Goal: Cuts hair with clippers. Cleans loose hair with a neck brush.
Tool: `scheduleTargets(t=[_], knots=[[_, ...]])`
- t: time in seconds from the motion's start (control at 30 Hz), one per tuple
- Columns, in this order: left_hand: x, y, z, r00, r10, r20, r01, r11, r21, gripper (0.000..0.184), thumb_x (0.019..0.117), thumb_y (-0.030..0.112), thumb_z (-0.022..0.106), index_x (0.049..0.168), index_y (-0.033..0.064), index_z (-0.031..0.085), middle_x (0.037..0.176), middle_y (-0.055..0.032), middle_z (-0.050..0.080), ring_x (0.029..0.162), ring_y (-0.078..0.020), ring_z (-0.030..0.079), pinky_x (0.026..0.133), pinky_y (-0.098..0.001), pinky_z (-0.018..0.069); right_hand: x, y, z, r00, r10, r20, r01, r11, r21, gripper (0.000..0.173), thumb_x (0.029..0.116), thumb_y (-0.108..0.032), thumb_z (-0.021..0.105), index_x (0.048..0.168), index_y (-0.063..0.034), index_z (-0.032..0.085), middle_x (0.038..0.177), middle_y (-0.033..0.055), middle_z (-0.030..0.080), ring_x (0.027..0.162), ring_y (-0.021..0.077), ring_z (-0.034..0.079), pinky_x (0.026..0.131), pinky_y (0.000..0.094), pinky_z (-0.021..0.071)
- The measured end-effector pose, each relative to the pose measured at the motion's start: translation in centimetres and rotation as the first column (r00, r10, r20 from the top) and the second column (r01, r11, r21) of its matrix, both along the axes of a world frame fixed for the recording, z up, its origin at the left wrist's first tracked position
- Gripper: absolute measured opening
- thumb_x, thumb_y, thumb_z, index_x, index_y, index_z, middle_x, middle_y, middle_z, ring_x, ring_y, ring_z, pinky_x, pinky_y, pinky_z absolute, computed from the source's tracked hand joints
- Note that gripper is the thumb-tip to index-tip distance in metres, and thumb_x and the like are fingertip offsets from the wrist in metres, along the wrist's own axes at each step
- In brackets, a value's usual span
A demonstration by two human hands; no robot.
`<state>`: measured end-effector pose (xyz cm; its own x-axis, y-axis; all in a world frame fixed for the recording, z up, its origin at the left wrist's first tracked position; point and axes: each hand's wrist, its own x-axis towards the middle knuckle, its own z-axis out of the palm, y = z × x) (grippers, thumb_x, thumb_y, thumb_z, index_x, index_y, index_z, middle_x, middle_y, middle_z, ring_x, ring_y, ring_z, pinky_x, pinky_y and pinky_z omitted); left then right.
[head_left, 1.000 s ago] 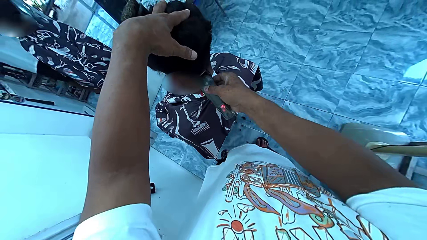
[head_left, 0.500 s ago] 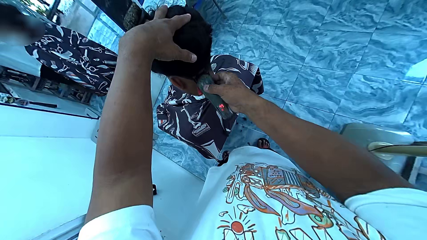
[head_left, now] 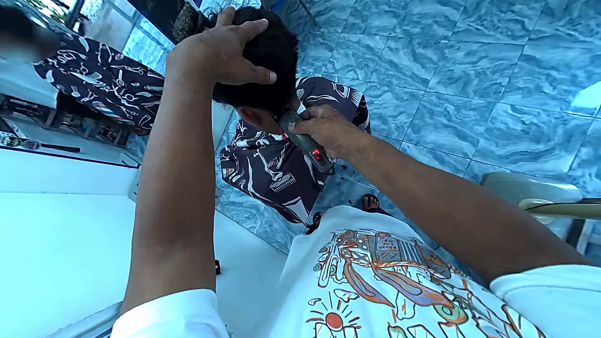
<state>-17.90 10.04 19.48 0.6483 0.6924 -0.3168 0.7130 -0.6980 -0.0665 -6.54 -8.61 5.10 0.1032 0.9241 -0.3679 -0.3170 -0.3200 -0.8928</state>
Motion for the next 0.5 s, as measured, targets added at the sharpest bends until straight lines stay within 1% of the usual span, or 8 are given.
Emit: scheduleTargets(t=[0.07,0.13,0.23,0.27,0.33,0.4,0.43,0.5], knots=[[0.0,0.1,0.0,1.000,-0.004,0.001,0.004,1.000,0.001,0.100,0.0786,0.077,0.067,0.163,0.0427,0.026,0.171,-0.0207,0.015,0.148,-0.0489,0.033,0.106,-0.0773,0.0334,0.4,0.1,0.2,0.994,-0.012,-0.112,0.022,0.996,0.086,0.030,0.0972,-0.017,0.070,0.121,-0.0005,0.063,0.102,0.0156,0.070,0.084,0.0251,0.071,0.073,0.0425,0.0632],[0.0,0.1,-0.1,1.000,-0.003,0.011,0.003,1.000,-0.002,0.097,0.0798,0.075,0.068,0.162,0.0426,0.028,0.171,-0.0197,0.017,0.147,-0.0480,0.036,0.105,-0.0770,0.0342,0.6,0.2,0.7,0.991,0.006,-0.136,0.014,0.990,0.141,0.030,0.0988,-0.016,0.068,0.124,-0.0003,0.062,0.104,0.0152,0.070,0.085,0.0245,0.071,0.074,0.0413,0.0634],[0.0,-0.1,0.0,1.000,-0.002,0.000,0.002,1.000,0.001,0.096,0.0806,0.076,0.066,0.162,0.0441,0.027,0.171,-0.0189,0.016,0.149,-0.0473,0.033,0.106,-0.0770,0.0329,0.5,0.1,0.6,1.000,0.005,-0.027,-0.004,1.000,0.011,0.027,0.0951,-0.015,0.072,0.115,0.0007,0.065,0.095,0.0151,0.070,0.075,0.0229,0.070,0.065,0.0382,0.0618],[0.0,-0.2,0.1,1.000,0.001,-0.003,-0.001,1.000,-0.001,0.096,0.0810,0.076,0.066,0.163,0.0441,0.026,0.171,-0.0197,0.015,0.149,-0.0483,0.031,0.107,-0.0777,0.0318,0.6,0.1,0.5,1.000,0.001,-0.024,-0.002,1.000,-0.011,0.027,0.0949,-0.016,0.072,0.114,0.0007,0.065,0.094,0.0153,0.070,0.075,0.0232,0.070,0.066,0.0387,0.0620],[0.1,-0.2,0.2,1.000,-0.001,0.003,0.001,1.000,-0.001,0.095,0.0815,0.075,0.066,0.162,0.0440,0.027,0.171,-0.0201,0.015,0.149,-0.0485,0.032,0.107,-0.0775,0.0317,1.0,0.2,0.8,0.994,0.012,-0.107,-0.006,0.998,0.057,0.029,0.0981,-0.017,0.069,0.121,-0.0007,0.064,0.101,0.0150,0.070,0.083,0.0243,0.071,0.072,0.0411,0.0628],[-0.1,-0.2,0.1,1.000,-0.008,0.013,0.008,1.000,0.003,0.093,0.0822,0.073,0.066,0.162,0.0433,0.029,0.170,-0.0198,0.018,0.146,-0.0485,0.036,0.105,-0.0773,0.0340,1.3,0.3,1.5,0.990,0.037,-0.137,-0.021,0.993,0.112,0.031,0.0996,-0.017,0.067,0.126,-0.0014,0.063,0.105,0.0150,0.070,0.087,0.0247,0.071,0.075,0.0418,0.0629],[-0.2,-0.2,0.0,1.000,-0.005,0.006,0.005,1.000,0.001,0.093,0.0822,0.074,0.065,0.162,0.0440,0.029,0.171,-0.0185,0.018,0.147,-0.0475,0.036,0.105,-0.0768,0.0344,1.3,0.3,1.6,0.993,0.039,-0.112,-0.028,0.995,0.097,0.031,0.0986,-0.017,0.068,0.125,-0.0012,0.063,0.103,0.0154,0.071,0.085,0.0247,0.072,0.074,0.0413,0.0632],[-0.1,0.0,0.0,1.000,-0.012,0.006,0.012,1.000,0.004,0.095,0.0804,0.076,0.065,0.162,0.0450,0.028,0.171,-0.0173,0.017,0.148,-0.0469,0.035,0.106,-0.0771,0.0333,1.2,0.3,1.2,0.998,0.031,-0.061,-0.030,0.999,0.015,0.028,0.0965,-0.017,0.071,0.117,0.0002,0.064,0.096,0.0158,0.071,0.078,0.0244,0.071,0.068,0.0404,0.0626]])
